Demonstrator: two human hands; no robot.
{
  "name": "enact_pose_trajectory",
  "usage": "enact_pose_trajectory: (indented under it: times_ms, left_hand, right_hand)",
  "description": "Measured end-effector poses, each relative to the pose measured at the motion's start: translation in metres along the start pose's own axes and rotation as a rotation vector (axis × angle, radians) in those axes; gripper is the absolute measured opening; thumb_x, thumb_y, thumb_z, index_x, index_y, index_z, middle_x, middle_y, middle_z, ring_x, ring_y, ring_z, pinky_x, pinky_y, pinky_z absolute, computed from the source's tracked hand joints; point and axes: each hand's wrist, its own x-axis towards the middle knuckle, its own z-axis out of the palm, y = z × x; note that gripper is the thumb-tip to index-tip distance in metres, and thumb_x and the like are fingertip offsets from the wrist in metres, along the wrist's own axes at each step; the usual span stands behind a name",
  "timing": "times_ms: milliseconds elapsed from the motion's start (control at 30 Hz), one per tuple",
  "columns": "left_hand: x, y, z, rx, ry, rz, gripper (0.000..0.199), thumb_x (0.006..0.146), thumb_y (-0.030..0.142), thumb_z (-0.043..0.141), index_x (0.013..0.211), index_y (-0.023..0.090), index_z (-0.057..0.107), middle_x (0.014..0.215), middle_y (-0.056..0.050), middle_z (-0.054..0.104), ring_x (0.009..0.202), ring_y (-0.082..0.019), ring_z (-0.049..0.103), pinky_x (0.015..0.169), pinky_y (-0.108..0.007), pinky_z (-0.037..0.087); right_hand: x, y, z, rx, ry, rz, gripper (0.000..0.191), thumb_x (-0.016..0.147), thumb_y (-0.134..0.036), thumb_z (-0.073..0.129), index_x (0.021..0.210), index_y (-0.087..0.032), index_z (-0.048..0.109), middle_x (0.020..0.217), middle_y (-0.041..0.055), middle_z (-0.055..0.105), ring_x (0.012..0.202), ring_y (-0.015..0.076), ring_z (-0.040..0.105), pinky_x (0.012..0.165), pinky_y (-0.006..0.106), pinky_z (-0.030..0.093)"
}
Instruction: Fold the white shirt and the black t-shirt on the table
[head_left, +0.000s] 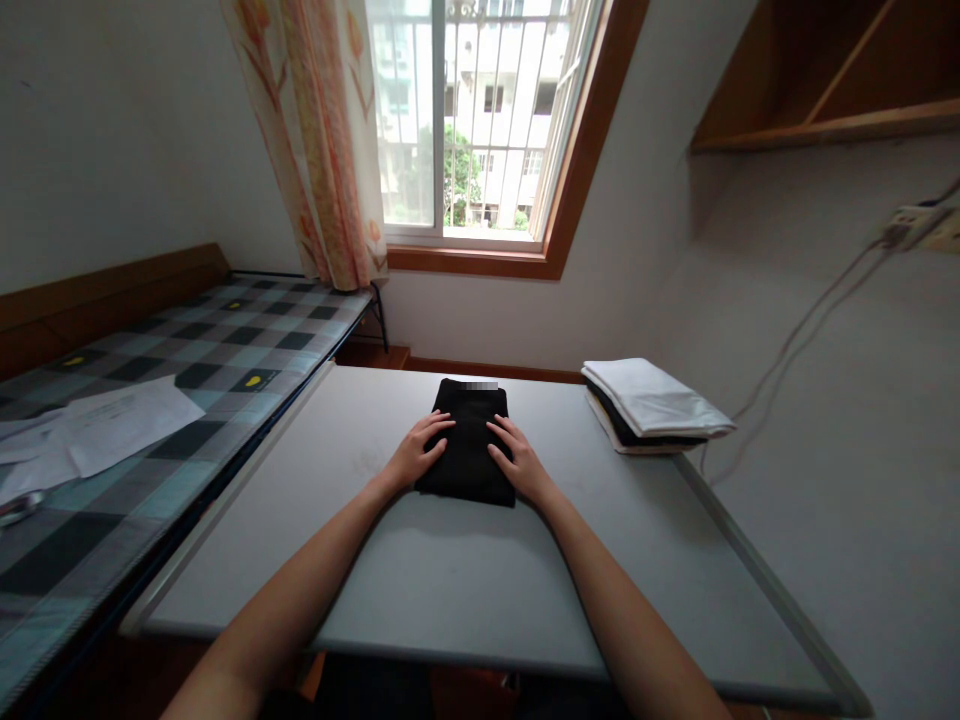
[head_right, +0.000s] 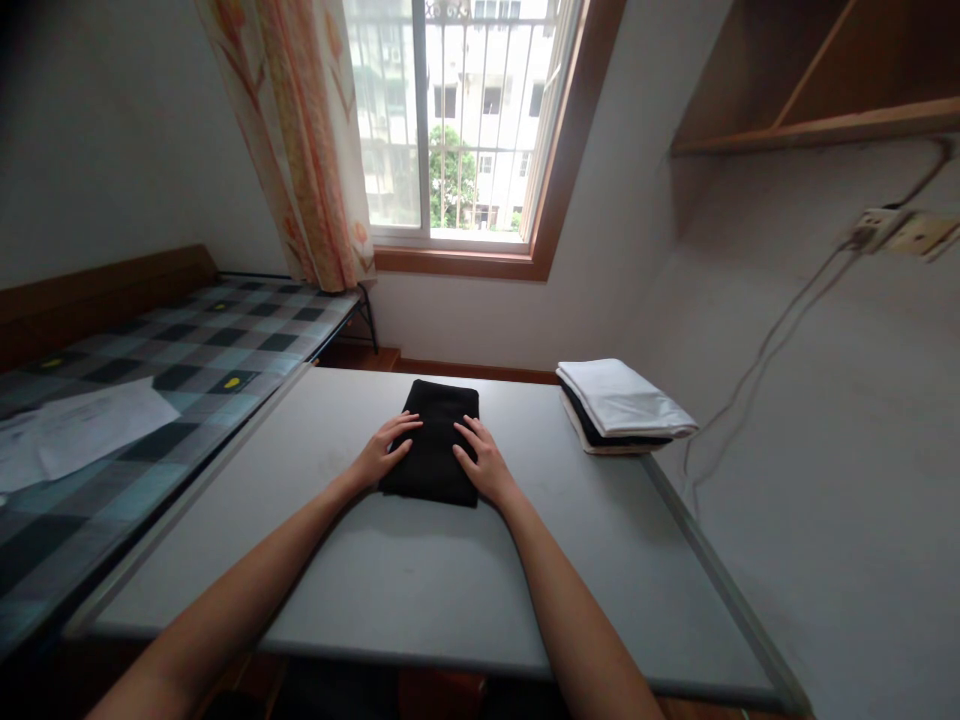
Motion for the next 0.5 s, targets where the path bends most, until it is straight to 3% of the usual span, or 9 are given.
enact_pose_trajectory:
  times_ms: [500]
  left_hand:
    - [0.0002, 0.0008, -0.0004, 0.005, -0.007, -0.009, 0.037, 0.092, 0.029, 0.048, 0.126, 0.023, 0.060, 0.139, -0.006, 0.054, 0.137, -0.023, 0.040, 0.116, -0.050, 0.031]
  right_hand:
    - [0.0003, -0.0015, -0.0009, 0.003, -0.003, -0.001, 0.046, 0.092, -0.043, 0.050, 0.135, -0.027, 0.055, 0.149, 0.0077, 0.042, 0.140, 0.0249, 0.034, 0.116, 0.050, 0.027]
